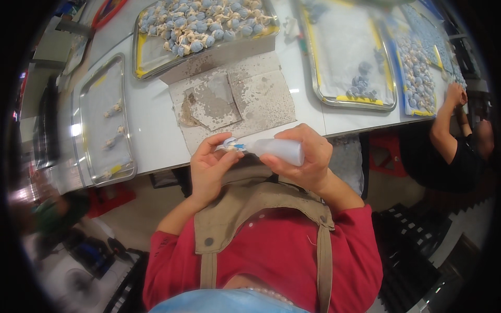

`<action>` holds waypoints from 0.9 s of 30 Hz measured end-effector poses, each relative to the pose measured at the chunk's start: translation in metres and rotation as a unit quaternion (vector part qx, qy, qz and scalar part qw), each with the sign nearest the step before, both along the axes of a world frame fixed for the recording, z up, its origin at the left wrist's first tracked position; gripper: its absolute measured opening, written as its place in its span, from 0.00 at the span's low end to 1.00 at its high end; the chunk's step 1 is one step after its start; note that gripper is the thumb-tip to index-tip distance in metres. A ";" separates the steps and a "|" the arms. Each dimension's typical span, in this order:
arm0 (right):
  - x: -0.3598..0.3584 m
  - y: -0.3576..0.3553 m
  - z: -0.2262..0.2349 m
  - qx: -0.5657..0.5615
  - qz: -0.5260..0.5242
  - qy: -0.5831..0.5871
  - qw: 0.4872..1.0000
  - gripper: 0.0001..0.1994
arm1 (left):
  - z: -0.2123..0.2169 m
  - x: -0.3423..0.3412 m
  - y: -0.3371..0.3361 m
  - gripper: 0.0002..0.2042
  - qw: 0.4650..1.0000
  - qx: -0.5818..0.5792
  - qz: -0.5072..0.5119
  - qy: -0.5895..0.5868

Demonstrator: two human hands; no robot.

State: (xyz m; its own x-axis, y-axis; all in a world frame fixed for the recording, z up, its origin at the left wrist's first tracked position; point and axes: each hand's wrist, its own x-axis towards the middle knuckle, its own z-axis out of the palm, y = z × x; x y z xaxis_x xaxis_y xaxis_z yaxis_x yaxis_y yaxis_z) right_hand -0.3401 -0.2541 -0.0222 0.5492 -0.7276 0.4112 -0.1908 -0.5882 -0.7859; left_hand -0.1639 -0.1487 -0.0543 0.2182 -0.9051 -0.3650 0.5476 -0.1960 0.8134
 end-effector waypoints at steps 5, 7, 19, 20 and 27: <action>0.005 -0.001 0.001 -0.002 -0.012 -0.004 1.000 0.16 | -0.001 0.000 0.000 0.18 1.000 -0.003 0.002 0.001; 0.005 -0.002 0.000 -0.005 -0.016 0.001 1.000 0.16 | -0.001 0.000 -0.001 0.18 1.000 -0.006 0.002 -0.001; 0.001 -0.005 0.000 0.034 -0.031 -0.009 0.999 0.15 | -0.002 0.000 -0.003 0.17 0.999 0.017 0.016 0.043; 0.002 -0.005 0.000 0.036 -0.029 -0.011 0.999 0.15 | -0.003 0.000 -0.003 0.17 0.998 0.019 0.017 0.049; 0.004 -0.004 0.000 0.047 -0.022 -0.007 0.999 0.14 | -0.003 0.000 -0.002 0.16 0.998 0.024 0.016 0.056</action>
